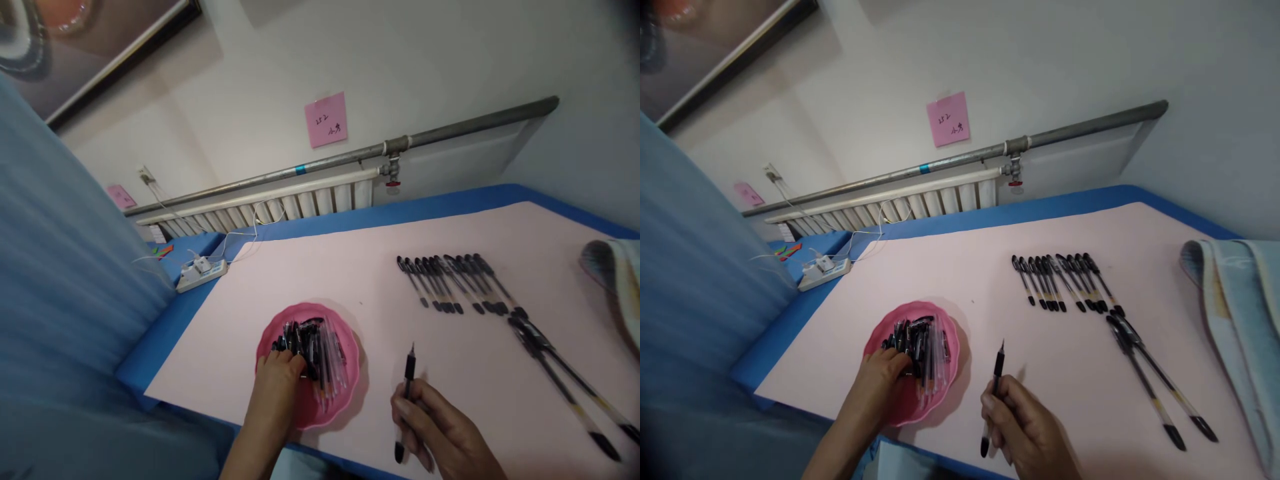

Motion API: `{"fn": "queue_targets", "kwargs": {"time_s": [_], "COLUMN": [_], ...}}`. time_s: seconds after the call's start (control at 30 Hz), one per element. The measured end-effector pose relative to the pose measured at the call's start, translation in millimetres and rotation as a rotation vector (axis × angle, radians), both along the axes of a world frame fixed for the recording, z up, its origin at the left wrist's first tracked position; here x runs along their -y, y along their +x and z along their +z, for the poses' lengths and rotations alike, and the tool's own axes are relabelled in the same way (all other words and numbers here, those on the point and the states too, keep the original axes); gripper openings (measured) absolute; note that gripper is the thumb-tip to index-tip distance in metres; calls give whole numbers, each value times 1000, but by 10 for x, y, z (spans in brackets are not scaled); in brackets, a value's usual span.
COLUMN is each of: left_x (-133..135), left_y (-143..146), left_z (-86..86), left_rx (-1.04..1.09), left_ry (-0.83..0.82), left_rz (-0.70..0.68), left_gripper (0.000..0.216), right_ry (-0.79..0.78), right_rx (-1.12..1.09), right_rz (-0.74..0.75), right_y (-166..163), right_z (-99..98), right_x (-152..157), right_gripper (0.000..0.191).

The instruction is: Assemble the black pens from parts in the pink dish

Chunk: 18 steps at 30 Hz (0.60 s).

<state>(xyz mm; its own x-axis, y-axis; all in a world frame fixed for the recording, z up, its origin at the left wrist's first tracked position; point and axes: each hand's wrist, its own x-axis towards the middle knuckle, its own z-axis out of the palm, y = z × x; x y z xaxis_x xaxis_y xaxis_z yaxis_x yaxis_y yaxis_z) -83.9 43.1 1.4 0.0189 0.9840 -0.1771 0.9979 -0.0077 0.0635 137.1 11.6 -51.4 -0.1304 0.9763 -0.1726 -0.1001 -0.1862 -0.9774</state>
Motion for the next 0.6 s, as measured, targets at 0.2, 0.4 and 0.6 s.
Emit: {"fn": "queue_targets", "kwargs": {"time_s": [0.2, 0.4, 0.6], "left_x": [-29, 47, 200], "left_y": [22, 23, 75], "left_z": [-16, 70, 120], "left_rx": [36, 179, 1345], "left_ry": [24, 102, 30], "left_rz": [6, 36, 416], "left_gripper": [23, 23, 16], "right_ry": [10, 39, 25], "right_rx": [20, 42, 97], "right_rz": [42, 70, 159], "right_y": [19, 39, 0], "right_z": [15, 30, 132], "right_x": [-3, -9, 73], "right_gripper": [41, 38, 37]}}
